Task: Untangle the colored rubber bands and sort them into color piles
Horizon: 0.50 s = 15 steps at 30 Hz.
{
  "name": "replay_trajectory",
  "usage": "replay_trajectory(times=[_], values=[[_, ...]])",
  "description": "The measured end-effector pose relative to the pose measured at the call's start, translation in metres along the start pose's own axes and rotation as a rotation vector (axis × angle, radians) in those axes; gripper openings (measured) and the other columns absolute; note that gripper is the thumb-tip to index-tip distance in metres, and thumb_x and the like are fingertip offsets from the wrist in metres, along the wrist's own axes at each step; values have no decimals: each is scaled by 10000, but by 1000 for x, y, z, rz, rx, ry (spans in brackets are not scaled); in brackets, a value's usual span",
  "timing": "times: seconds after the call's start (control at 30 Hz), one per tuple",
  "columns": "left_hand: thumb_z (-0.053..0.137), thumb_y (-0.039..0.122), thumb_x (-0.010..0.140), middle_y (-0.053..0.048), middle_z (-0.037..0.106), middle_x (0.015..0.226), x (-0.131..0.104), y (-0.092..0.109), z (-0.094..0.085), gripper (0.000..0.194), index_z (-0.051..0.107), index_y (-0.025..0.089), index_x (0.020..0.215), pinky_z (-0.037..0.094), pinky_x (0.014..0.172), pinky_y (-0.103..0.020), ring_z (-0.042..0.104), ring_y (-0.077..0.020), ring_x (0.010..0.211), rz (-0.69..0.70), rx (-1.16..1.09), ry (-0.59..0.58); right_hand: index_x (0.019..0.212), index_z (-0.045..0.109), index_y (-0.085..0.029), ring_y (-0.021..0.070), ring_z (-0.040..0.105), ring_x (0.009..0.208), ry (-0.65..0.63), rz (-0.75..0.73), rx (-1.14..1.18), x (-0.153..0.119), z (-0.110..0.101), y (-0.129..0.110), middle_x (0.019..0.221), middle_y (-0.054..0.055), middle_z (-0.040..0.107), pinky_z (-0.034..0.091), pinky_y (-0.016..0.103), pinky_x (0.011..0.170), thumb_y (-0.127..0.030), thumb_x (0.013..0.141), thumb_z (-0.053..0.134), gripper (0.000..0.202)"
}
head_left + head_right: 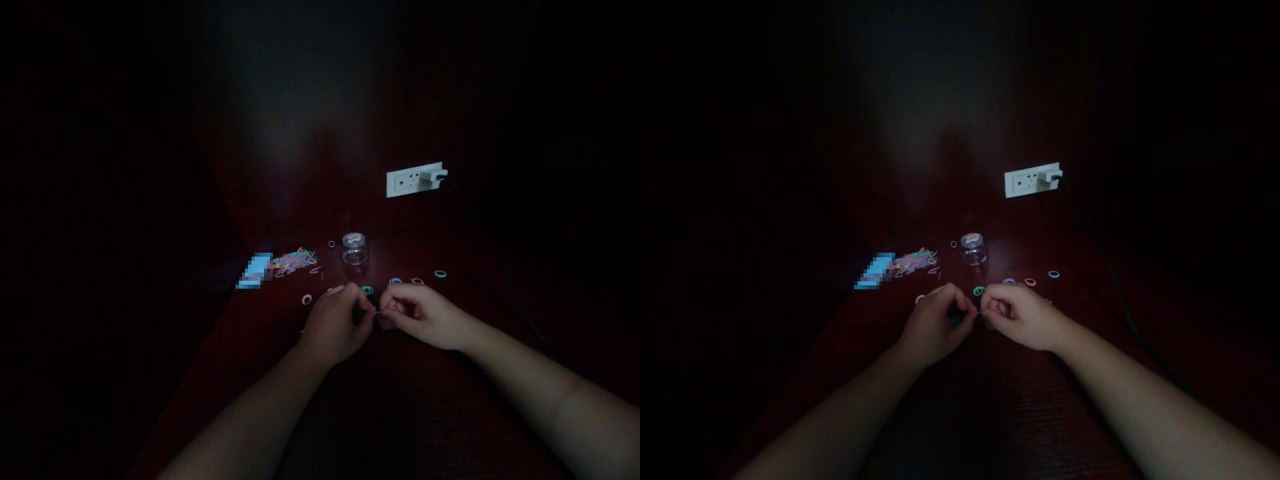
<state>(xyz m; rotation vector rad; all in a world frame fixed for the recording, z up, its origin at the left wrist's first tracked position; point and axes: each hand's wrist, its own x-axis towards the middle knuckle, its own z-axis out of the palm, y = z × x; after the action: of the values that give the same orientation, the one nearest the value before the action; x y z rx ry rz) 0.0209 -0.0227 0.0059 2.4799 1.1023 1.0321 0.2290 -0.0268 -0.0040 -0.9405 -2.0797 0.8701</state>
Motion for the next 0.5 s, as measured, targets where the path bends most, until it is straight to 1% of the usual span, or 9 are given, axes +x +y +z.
replay_trajectory(times=[0.07,0.33,0.43,0.5], values=[[625,178,809,20,718,882,0,0,-1,160,474,230,816,470,750,-337,640,-185,838,1,1,0,830,574,-180,107,489,572,2,1,3,0,0,1,675,-1,585,376,228,511,-263,911,568,116],[637,174,814,30,719,880,-1,-1,-1,156,492,230,832,481,771,-324,654,-170,841,11,13,19,812,541,-179,98,472,574,-4,16,-2,2,-1,-2,687,-6,571,360,220,504,-210,880,564,78],[639,179,811,28,717,881,-1,-1,0,147,504,231,833,475,763,-323,650,-174,843,4,25,15,848,531,-187,95,457,561,-4,20,-6,1,-2,-4,681,-23,542,348,219,494,-212,871,574,55],[642,187,813,25,714,879,-1,-1,0,137,512,229,830,474,772,-327,649,-177,851,-3,39,15,894,533,-192,93,439,554,-11,19,-2,-1,-2,-5,685,-35,515,337,218,485,-224,865,595,77]])
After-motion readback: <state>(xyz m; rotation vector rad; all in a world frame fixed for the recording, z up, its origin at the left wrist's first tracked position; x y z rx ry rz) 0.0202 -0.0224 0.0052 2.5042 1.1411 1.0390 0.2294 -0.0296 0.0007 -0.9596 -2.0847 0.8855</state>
